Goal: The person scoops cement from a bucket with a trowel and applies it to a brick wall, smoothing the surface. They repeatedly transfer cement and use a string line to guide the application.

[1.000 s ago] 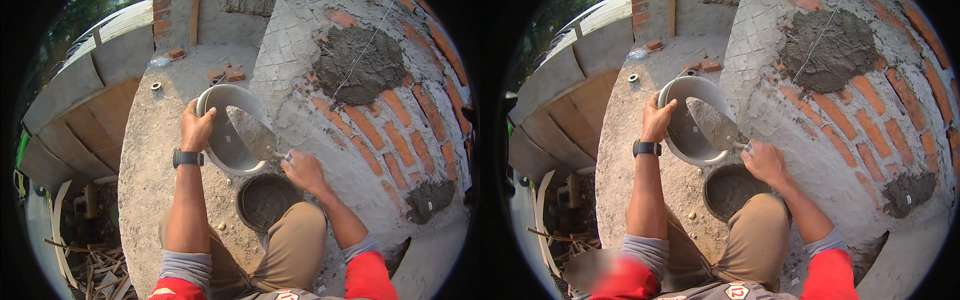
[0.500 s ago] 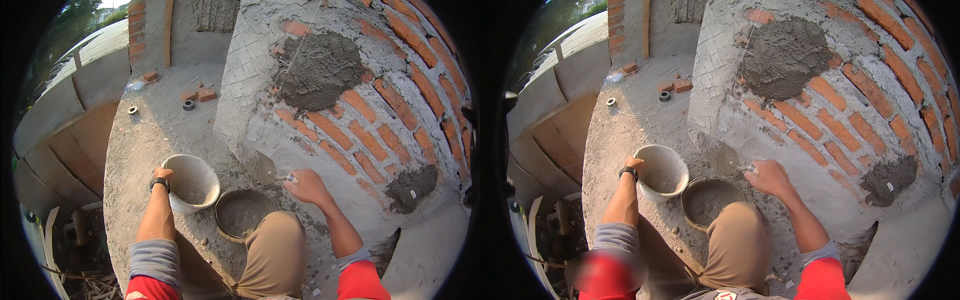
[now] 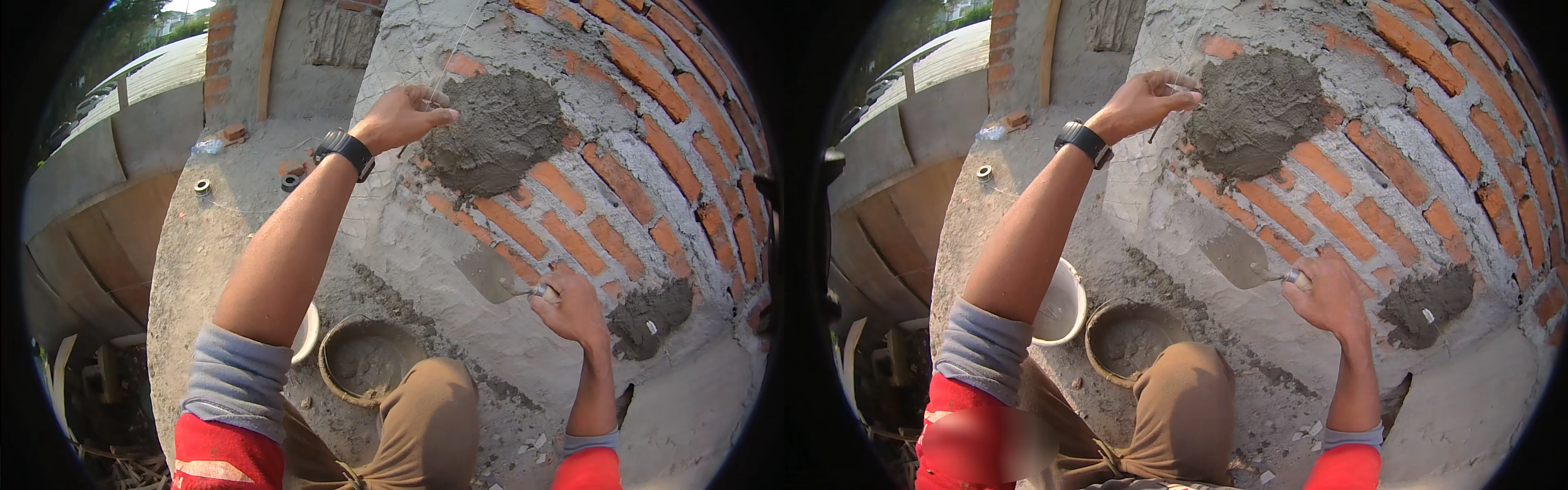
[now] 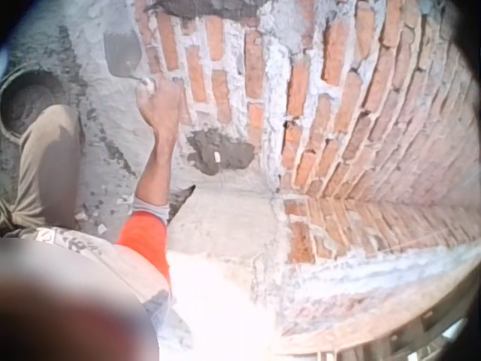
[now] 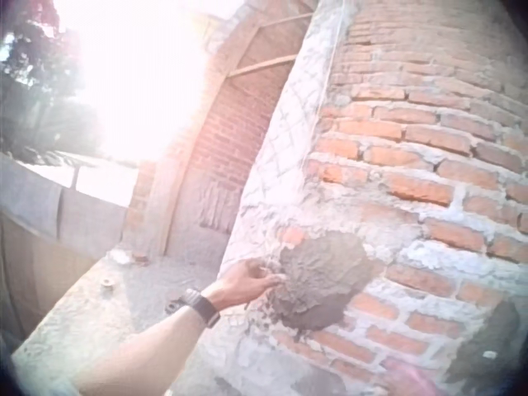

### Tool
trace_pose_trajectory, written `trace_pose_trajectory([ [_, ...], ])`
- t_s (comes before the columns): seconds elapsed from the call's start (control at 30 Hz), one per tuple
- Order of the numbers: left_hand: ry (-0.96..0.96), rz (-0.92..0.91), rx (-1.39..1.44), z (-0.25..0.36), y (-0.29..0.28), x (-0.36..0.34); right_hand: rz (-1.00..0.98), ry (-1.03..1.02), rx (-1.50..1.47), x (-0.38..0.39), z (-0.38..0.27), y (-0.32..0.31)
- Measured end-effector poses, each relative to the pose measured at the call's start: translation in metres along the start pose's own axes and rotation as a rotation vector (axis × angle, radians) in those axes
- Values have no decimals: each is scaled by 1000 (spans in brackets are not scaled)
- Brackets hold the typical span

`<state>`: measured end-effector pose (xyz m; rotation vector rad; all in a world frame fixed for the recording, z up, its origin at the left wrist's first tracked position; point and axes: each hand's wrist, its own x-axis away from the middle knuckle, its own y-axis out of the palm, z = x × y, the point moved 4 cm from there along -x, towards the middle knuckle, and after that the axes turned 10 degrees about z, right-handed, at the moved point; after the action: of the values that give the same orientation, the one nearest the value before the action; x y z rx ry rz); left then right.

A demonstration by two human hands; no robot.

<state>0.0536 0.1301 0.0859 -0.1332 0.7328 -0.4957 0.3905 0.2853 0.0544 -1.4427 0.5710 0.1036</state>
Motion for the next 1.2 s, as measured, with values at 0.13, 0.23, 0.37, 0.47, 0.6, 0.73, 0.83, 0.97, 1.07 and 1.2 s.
trace_pose_trajectory([
  [0.13,-15,216,7,-13,-79,-5,-27,-185,-282,0,-36,-30],
  [0.23,53,254,-48,-27,-163,11,-167,-356,-481,-3,-59,-38],
  [0.37,-14,424,-239,-38,-263,36,-748,-293,-848,-37,-75,-9],
  [0.47,42,579,-318,-40,-315,57,-599,135,-692,-88,-48,7],
  [0.6,44,724,-262,-50,-357,98,277,522,-313,-70,39,-89],
  [0.73,91,850,-224,-61,-367,121,116,277,-129,-37,39,-112],
  [0.83,96,806,-185,-69,-356,137,-102,-33,112,-45,-24,-60],
  [0.97,93,655,-1,-63,-338,157,-311,-460,4,-47,-146,77],
  [1.07,47,537,-96,-52,-331,159,-480,-628,160,-43,-226,189],
  [1.2,-106,391,-19,-80,-322,158,-449,-800,209,-38,-316,287],
])
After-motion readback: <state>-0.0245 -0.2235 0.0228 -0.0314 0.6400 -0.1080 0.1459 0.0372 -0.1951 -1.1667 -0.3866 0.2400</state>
